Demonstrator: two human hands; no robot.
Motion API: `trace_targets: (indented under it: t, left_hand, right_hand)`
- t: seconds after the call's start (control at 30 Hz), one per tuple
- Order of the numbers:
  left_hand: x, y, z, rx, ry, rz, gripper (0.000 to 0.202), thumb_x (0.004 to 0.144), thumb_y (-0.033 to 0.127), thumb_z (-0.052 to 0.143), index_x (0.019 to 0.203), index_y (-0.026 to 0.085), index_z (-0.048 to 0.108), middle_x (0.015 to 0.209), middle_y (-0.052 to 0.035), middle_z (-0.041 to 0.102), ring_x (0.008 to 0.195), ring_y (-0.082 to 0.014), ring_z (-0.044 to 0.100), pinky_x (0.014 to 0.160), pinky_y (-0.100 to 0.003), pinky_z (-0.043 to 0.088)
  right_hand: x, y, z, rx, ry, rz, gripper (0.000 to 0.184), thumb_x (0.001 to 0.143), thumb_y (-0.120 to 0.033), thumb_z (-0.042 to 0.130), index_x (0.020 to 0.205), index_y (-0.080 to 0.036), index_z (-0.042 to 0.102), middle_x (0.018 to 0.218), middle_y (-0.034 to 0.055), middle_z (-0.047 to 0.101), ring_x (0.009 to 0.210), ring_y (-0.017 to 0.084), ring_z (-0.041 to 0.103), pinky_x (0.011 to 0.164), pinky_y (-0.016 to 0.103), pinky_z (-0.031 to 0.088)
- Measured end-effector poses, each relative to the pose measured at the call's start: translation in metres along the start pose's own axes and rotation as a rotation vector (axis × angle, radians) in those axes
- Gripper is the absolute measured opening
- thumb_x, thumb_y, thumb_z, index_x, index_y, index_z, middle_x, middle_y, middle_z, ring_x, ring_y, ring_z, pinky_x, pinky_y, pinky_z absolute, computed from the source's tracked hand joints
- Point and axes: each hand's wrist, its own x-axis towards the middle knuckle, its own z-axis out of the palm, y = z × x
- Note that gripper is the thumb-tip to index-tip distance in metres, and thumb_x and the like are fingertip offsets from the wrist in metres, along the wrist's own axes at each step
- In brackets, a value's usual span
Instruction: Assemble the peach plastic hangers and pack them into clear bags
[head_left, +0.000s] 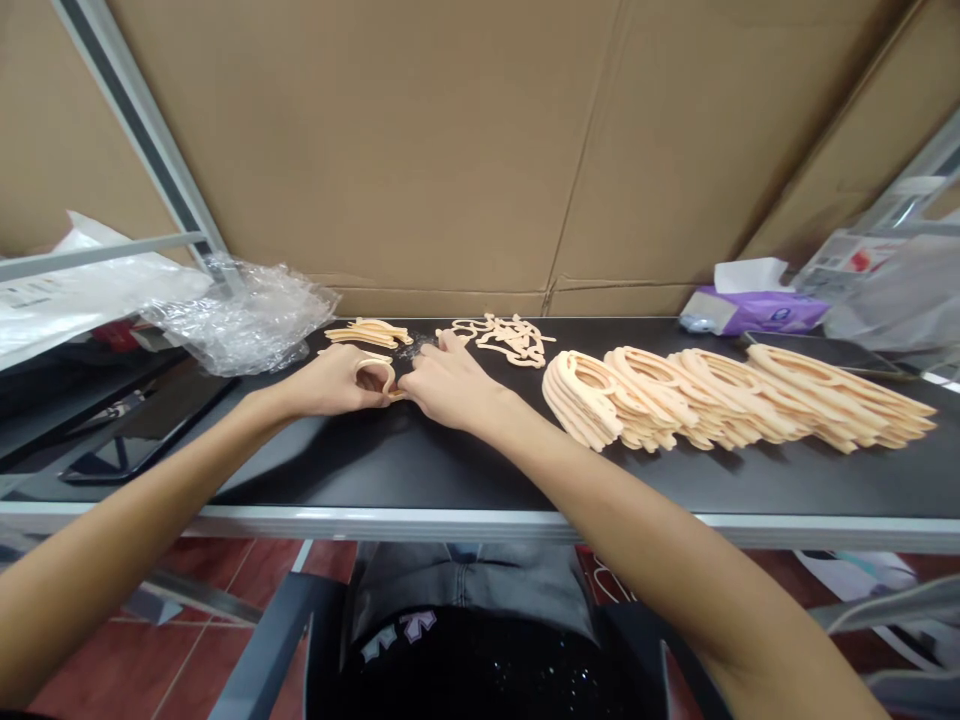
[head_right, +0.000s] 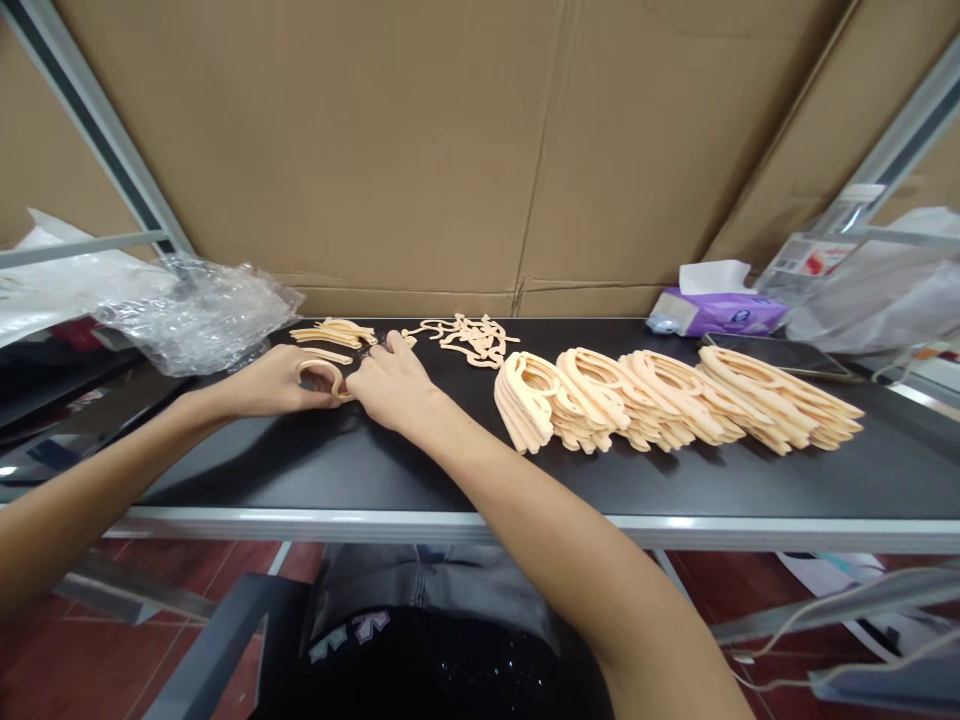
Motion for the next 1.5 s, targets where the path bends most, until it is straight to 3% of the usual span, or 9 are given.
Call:
trace_targets:
  t: [0.27, 0.5, 0.6, 0.7, 0.8, 0.93, 1.07, 1.23, 1.5]
  left_hand:
    - [-0.01, -0.003, 0.012, -0.115, 0.2, -0.065, 0.024, 0.08, 0.043, 0.072, 0.075, 0.02, 0.075, 0.076, -0.001, 0.074, 0.07, -0.0179, 0.064, 0.065, -0.027, 0.049]
    - [-0.012, -0.009, 0.011, -0.481, 0.201, -0.151, 0.022, 0.071, 0.036, 0.079, 0.078, 0.016, 0.076, 0.082, -0.0047, 0.075, 0.077, -0.0203, 0.068, 0.075, -0.033, 0.056]
    - [-0.012, -0.014, 0.012, -0.573, 0.164, -0.171, 0.026, 0.069, 0.034, 0.08, 0.088, 0.017, 0.078, 0.085, -0.0067, 0.078, 0.079, -0.0236, 0.072, 0.079, -0.038, 0.06]
    - [-0.011, -0.022, 0.013, -0.45, 0.258, -0.15, 0.027, 0.073, 0.033, 0.075, 0.094, 0.018, 0.079, 0.098, -0.0106, 0.079, 0.092, -0.0284, 0.073, 0.089, -0.045, 0.06]
    - [-0.009, -0.036, 0.017, -0.045, 0.428, -0.107, 0.027, 0.079, 0.033, 0.066, 0.099, 0.02, 0.079, 0.117, -0.0115, 0.075, 0.116, -0.032, 0.066, 0.109, -0.051, 0.048]
    - [-0.007, -0.059, 0.025, 0.284, 0.364, -0.135, 0.042, 0.087, 0.033, 0.053, 0.123, 0.02, 0.071, 0.141, -0.0123, 0.064, 0.134, -0.0335, 0.054, 0.118, -0.054, 0.038]
    - [-0.005, -0.067, 0.028, 0.321, 0.289, -0.177, 0.041, 0.091, 0.033, 0.046, 0.118, 0.019, 0.073, 0.13, -0.012, 0.07, 0.126, -0.0313, 0.061, 0.114, -0.051, 0.042]
    - [-0.006, -0.051, 0.025, 0.244, 0.325, -0.088, 0.032, 0.09, 0.034, 0.051, 0.101, 0.02, 0.078, 0.105, -0.0105, 0.079, 0.102, -0.029, 0.071, 0.099, -0.044, 0.053]
    - [-0.006, -0.03, 0.029, 0.187, 0.418, -0.012, 0.031, 0.096, 0.035, 0.053, 0.11, 0.021, 0.076, 0.114, -0.0083, 0.077, 0.108, -0.0263, 0.071, 0.099, -0.04, 0.054]
  right_hand:
    - [-0.001, 0.002, -0.002, 0.084, -0.072, 0.114, 0.033, 0.105, -0.026, 0.044, 0.105, -0.016, 0.075, 0.114, 0.0149, 0.073, 0.113, 0.027, 0.062, 0.093, 0.039, 0.038]
    - [-0.001, 0.012, 0.004, 0.131, -0.034, 0.098, 0.033, 0.106, -0.028, 0.042, 0.116, -0.018, 0.072, 0.119, 0.0138, 0.07, 0.122, 0.029, 0.053, 0.106, 0.05, 0.028]
    - [-0.001, 0.012, 0.006, 0.153, -0.043, 0.114, 0.033, 0.106, -0.026, 0.042, 0.12, -0.019, 0.071, 0.124, 0.0147, 0.066, 0.123, 0.029, 0.051, 0.104, 0.049, 0.031]
    - [0.0, 0.011, 0.006, 0.184, -0.084, 0.12, 0.033, 0.104, -0.023, 0.042, 0.122, -0.021, 0.07, 0.126, 0.0148, 0.064, 0.121, 0.027, 0.052, 0.1, 0.045, 0.037]
    - [0.001, 0.011, 0.006, 0.207, -0.098, 0.109, 0.034, 0.104, -0.023, 0.041, 0.121, -0.022, 0.071, 0.124, 0.0145, 0.064, 0.118, 0.027, 0.054, 0.095, 0.04, 0.042]
    - [0.001, 0.012, 0.005, 0.241, -0.115, 0.099, 0.036, 0.102, -0.018, 0.041, 0.122, -0.022, 0.072, 0.123, 0.0141, 0.064, 0.115, 0.024, 0.058, 0.09, 0.034, 0.044]
    - [0.002, 0.013, 0.003, 0.243, -0.117, 0.102, 0.04, 0.101, -0.015, 0.042, 0.128, -0.023, 0.07, 0.125, 0.0127, 0.065, 0.117, 0.024, 0.059, 0.092, 0.034, 0.044]
    - [0.0, 0.016, 0.003, 0.158, -0.083, 0.139, 0.042, 0.097, -0.01, 0.043, 0.125, -0.02, 0.071, 0.127, 0.014, 0.066, 0.122, 0.028, 0.056, 0.096, 0.04, 0.044]
    - [0.0, 0.02, 0.006, 0.077, 0.024, 0.249, 0.034, 0.096, -0.013, 0.045, 0.117, -0.014, 0.071, 0.118, 0.0178, 0.068, 0.115, 0.029, 0.058, 0.097, 0.041, 0.043]
